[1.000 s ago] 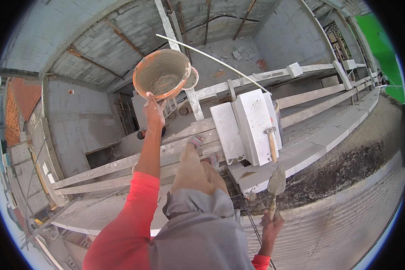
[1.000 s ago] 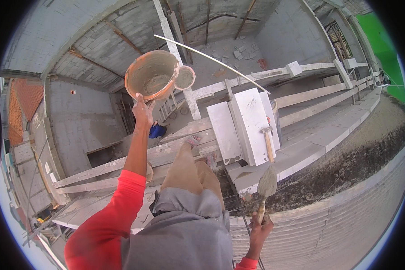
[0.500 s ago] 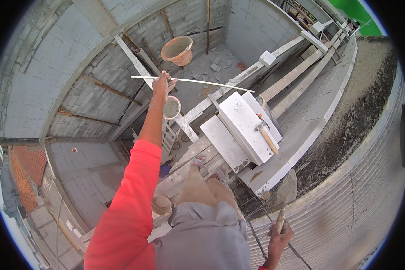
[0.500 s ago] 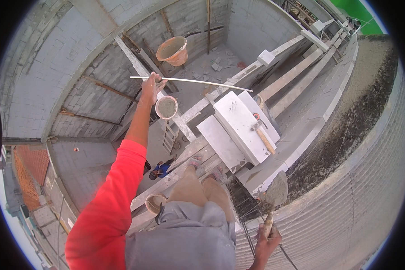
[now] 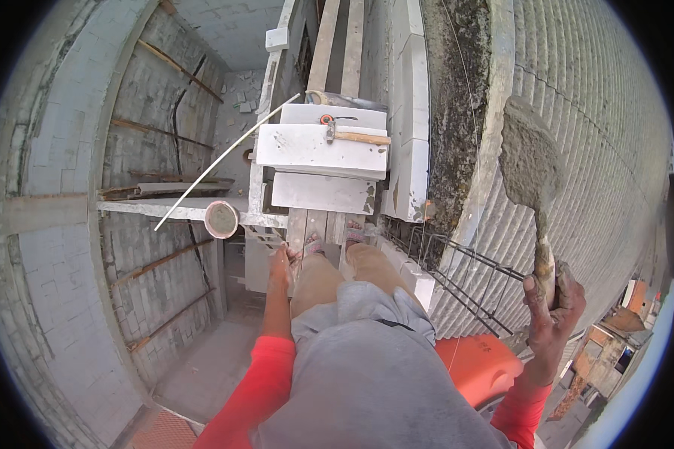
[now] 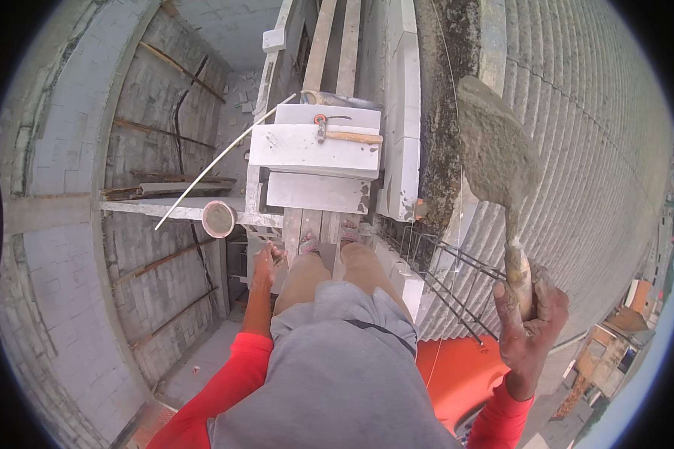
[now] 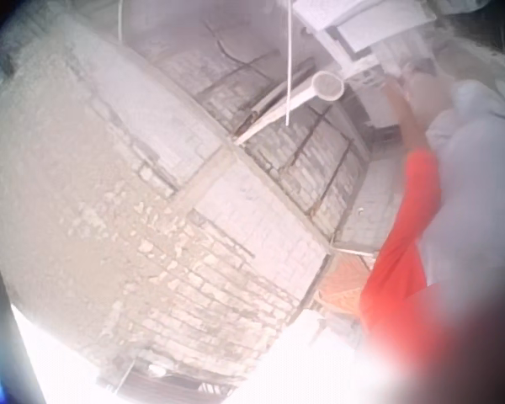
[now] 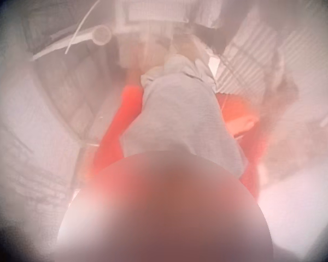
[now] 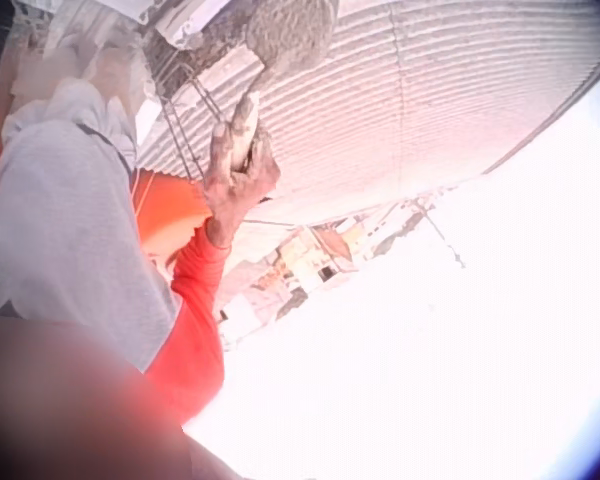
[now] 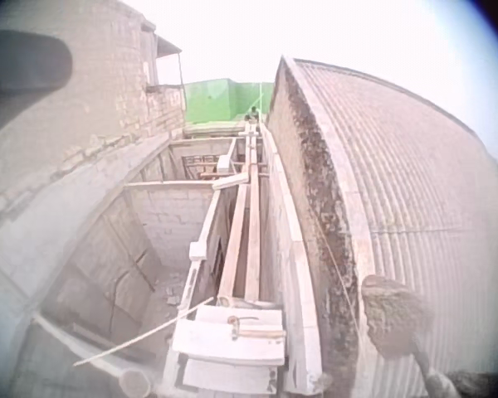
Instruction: The person scoops cement from a bucket with a trowel and applies it to the edge of a corrugated roof. They repeatedly transfer cement between buckets and smooth the applied material along the roof edge.
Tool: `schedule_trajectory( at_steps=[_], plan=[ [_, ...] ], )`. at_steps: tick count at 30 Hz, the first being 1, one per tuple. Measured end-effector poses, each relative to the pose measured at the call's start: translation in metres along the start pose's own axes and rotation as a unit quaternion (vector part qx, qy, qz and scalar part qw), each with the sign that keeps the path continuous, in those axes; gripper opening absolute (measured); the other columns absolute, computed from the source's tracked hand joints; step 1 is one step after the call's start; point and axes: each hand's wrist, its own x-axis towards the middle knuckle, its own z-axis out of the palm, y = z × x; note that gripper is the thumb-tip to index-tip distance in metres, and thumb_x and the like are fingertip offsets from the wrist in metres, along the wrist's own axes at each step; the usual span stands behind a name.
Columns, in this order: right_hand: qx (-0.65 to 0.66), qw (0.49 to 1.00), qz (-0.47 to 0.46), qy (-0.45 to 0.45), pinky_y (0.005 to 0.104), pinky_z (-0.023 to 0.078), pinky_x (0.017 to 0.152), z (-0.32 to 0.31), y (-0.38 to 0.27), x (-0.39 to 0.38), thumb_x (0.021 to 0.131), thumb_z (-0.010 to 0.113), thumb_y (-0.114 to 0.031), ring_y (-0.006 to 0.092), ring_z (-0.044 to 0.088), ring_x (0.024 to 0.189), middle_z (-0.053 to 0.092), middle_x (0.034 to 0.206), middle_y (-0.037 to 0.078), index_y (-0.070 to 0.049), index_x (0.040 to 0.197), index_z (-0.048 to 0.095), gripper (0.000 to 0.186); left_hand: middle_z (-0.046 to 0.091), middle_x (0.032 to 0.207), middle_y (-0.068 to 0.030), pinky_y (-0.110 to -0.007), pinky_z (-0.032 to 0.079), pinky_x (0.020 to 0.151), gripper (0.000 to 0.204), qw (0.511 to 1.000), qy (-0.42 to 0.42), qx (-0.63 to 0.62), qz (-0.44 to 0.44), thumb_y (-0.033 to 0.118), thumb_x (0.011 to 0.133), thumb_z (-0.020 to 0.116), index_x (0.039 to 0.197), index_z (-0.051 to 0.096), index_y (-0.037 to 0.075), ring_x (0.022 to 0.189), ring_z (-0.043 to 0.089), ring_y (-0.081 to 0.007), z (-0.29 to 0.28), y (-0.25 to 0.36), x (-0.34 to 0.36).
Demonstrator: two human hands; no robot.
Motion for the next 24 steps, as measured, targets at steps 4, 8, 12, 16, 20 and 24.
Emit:
schedule_trajectory(
  at_steps=[4, 8, 12, 16, 20, 24],
  plan=[
    [-0.019, 0.988, 0.148, 0.049, 0.0313, 0.048, 0.078, -0.054, 0.025, 0.006, 0.095, 0.085, -0.023, 0.0165, 0.059, 0.084, 0.065, 0.094, 0.007, 0.005, 0.132, 0.071, 0.049, 0.068, 0.083, -0.0054, -0.038, 0.06, 0.081, 0.038, 0.995, -0.022, 0.087, 0.035, 0.04, 0.108, 0.067, 0.085, 0.057, 0.012, 0.089, 0.077, -0.0252, 0.005, 0.028, -0.003],
    [0.054, 0.974, 0.117, 0.185, 0.0209, 0.042, 0.063, -0.063, 0.048, -0.012, 0.102, 0.076, -0.015, 0.0068, 0.055, 0.069, 0.063, 0.086, 0.003, 0.007, 0.137, 0.067, 0.043, 0.071, 0.087, -0.0063, -0.037, 0.058, 0.081, 0.038, 0.988, -0.015, 0.154, 0.023, 0.04, 0.107, 0.068, 0.085, 0.059, 0.011, 0.089, 0.077, -0.0243, 0.023, 0.043, 0.002],
    [0.124, 0.934, 0.256, 0.215, 0.0212, 0.037, 0.059, -0.076, 0.052, -0.059, 0.105, 0.073, -0.017, 0.0042, 0.048, 0.066, 0.061, 0.083, 0.001, 0.009, 0.135, 0.066, 0.041, 0.075, 0.091, -0.0087, -0.036, 0.059, 0.072, 0.032, 0.976, -0.013, 0.217, -0.002, 0.035, 0.109, 0.063, 0.099, 0.068, 0.005, 0.082, 0.078, -0.0211, 0.051, 0.044, 0.018],
    [0.244, 0.88, 0.221, 0.342, 0.0209, 0.033, 0.058, -0.067, 0.032, -0.079, 0.106, 0.07, -0.022, 0.0043, 0.044, 0.062, 0.058, 0.076, 0.001, 0.01, 0.124, 0.067, 0.037, 0.075, 0.097, -0.0077, -0.036, 0.059, 0.078, 0.028, 0.964, -0.07, 0.258, 0.014, 0.031, 0.108, 0.062, 0.111, 0.068, 0.004, 0.087, 0.077, -0.0215, 0.064, 0.038, 0.029],
    [0.418, 0.832, 0.169, 0.323, 0.019, 0.036, 0.06, -0.027, -0.03, -0.079, 0.102, 0.07, -0.028, 0.0086, 0.054, 0.073, 0.066, 0.101, 0.013, 0.009, 0.139, 0.055, 0.054, 0.075, 0.1, -0.0082, -0.037, 0.061, 0.08, 0.027, 0.961, -0.078, 0.265, -0.002, 0.027, 0.105, 0.064, 0.116, 0.069, 0.002, 0.09, 0.078, -0.0225, 0.062, 0.025, 0.044],
    [0.345, 0.91, 0.176, -0.15, 0.024, 0.037, 0.06, 0.074, -0.048, -0.034, 0.096, 0.081, -0.027, 0.0054, 0.047, 0.064, 0.055, 0.07, -0.002, 0.004, 0.098, 0.069, 0.033, 0.075, 0.098, -0.0099, -0.036, 0.062, 0.073, 0.024, 0.971, -0.033, 0.238, 0.0, 0.024, 0.105, 0.063, 0.114, 0.069, 0.002, 0.083, 0.078, -0.0222, 0.046, 0.008, 0.059]
  ],
)
